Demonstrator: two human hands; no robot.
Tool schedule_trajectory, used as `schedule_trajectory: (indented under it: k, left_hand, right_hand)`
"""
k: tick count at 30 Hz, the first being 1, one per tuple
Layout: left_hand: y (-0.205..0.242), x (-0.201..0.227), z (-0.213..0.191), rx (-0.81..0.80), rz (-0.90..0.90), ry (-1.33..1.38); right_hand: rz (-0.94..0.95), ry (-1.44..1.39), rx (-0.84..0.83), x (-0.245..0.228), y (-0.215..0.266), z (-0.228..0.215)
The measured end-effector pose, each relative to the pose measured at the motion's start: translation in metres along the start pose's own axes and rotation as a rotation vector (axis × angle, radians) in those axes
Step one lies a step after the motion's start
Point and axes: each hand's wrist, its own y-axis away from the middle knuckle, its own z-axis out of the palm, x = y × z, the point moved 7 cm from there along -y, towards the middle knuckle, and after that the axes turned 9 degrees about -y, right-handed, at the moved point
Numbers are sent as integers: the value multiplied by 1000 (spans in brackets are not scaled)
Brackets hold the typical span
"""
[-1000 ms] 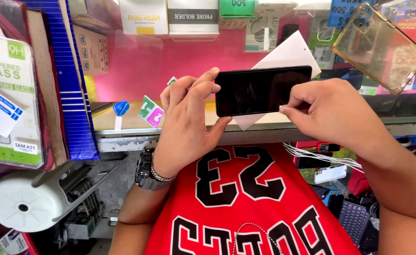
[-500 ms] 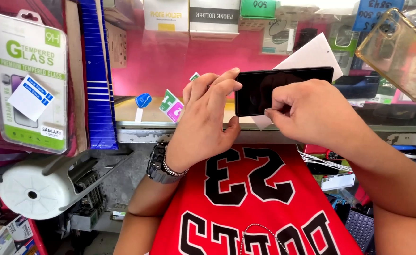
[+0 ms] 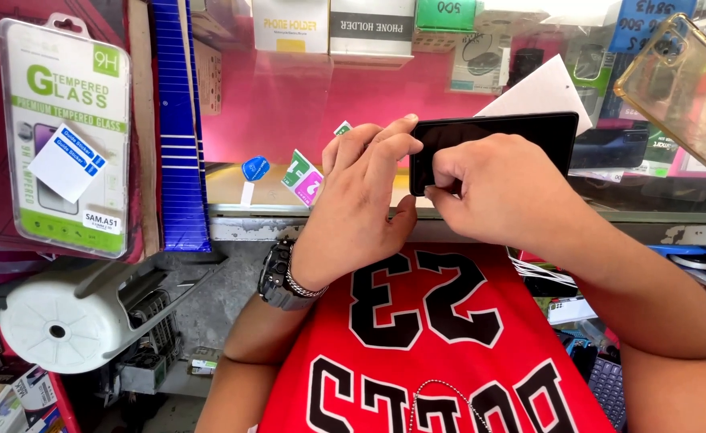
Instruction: Applying a tempered glass screen protector to a smartphone screen.
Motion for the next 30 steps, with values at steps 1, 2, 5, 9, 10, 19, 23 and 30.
schedule_trajectory:
  k: [1, 2, 5, 9, 10, 19, 23, 30]
  left_hand:
    - [0, 0, 0, -1, 2, 1]
    - [0, 0, 0, -3, -3, 3]
    - [0, 0, 0, -7, -3, 2]
    - [-1, 2, -1, -11, 5, 4]
    - [0, 2, 0, -15, 17, 3]
    - [-2, 8, 2, -12, -6, -92]
    - [-3, 8, 2, -9, -24, -113]
    - [-4, 7, 5, 1, -9, -116]
  right_hand:
    - [2, -1, 1, 0, -1, 1]
    - [-22, 2, 9, -2, -1, 1]
    - [-53, 8, 24, -6, -3, 3]
    - [-50, 23, 19, -11, -6, 6]
    - [-42, 19, 29, -11, -5, 6]
    - [48, -85, -1, 20, 22, -13]
    - [167, -162, 92, 64, 45, -29]
    - [220, -288, 278, 113, 77, -42]
